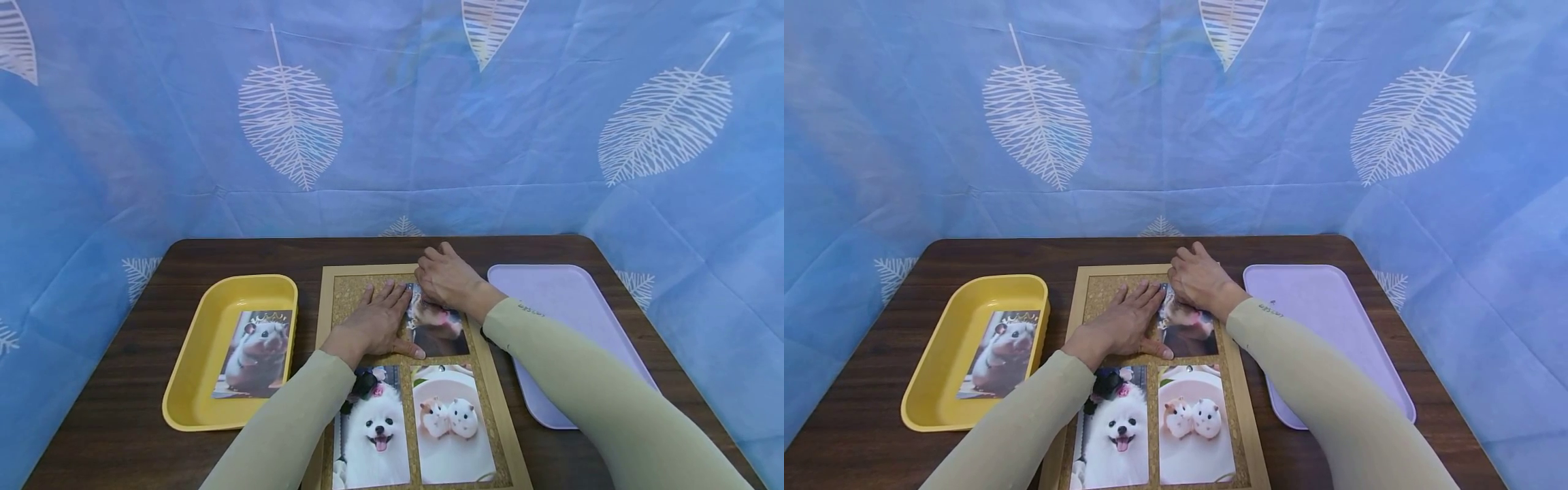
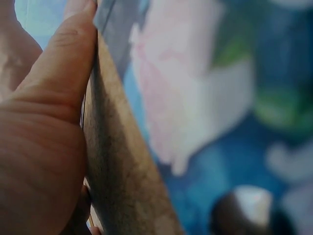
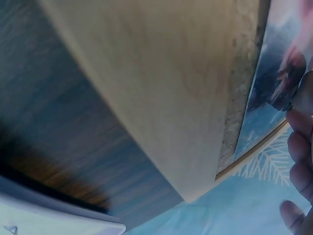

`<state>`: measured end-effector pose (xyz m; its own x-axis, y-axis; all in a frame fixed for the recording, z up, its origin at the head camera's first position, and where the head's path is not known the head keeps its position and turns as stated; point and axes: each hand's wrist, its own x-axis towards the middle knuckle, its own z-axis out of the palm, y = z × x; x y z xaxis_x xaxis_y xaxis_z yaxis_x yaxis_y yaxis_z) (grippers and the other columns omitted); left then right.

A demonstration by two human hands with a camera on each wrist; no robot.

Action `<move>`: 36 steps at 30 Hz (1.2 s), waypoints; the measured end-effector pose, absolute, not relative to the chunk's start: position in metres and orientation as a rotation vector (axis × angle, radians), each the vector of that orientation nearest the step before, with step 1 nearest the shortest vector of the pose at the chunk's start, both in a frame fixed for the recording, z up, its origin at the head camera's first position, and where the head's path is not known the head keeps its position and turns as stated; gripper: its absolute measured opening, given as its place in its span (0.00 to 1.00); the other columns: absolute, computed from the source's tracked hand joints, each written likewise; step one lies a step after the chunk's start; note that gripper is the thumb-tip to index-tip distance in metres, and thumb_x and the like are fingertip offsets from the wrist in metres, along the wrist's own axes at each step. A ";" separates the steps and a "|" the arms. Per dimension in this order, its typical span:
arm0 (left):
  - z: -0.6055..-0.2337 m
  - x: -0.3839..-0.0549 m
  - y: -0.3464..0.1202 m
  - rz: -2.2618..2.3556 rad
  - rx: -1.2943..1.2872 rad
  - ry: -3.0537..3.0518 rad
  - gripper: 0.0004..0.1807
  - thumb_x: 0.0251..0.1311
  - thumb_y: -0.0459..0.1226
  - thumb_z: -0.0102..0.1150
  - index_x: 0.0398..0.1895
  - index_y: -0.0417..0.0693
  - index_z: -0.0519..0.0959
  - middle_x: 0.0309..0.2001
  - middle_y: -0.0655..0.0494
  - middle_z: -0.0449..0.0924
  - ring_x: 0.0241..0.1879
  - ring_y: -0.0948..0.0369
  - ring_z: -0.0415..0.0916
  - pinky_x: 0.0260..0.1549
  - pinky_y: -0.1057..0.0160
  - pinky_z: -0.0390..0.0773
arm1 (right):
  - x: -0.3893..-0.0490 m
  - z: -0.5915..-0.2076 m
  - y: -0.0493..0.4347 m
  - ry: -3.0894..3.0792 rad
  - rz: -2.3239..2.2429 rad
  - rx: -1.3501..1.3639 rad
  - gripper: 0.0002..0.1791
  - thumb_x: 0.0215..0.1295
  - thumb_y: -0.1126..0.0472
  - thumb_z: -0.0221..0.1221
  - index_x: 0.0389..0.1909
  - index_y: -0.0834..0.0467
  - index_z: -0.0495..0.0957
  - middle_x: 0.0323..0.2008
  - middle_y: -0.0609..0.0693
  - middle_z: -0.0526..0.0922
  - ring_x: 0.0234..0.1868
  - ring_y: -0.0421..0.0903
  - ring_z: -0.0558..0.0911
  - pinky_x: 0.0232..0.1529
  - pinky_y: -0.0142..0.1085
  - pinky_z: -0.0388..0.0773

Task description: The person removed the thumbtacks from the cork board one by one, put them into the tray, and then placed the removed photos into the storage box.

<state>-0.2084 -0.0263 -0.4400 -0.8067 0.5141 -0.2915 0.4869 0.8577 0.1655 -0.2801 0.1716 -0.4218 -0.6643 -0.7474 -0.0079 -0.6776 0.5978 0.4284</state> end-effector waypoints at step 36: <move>-0.440 -0.208 -0.026 0.118 0.753 2.705 0.67 0.56 0.80 0.51 0.88 0.54 0.39 0.88 0.54 0.34 0.86 0.53 0.29 0.83 0.41 0.36 | -0.282 -0.423 0.174 -2.552 -0.628 1.260 0.11 0.80 0.58 0.55 0.38 0.58 0.82 0.38 0.53 0.81 0.43 0.53 0.70 0.45 0.47 0.61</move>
<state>-0.2083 -0.0258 -0.4396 -0.8058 0.5156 -0.2912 0.4883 0.8568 0.1659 -0.2820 0.1736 -0.4228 -0.6054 -0.7958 0.0134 -0.6986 0.5393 0.4702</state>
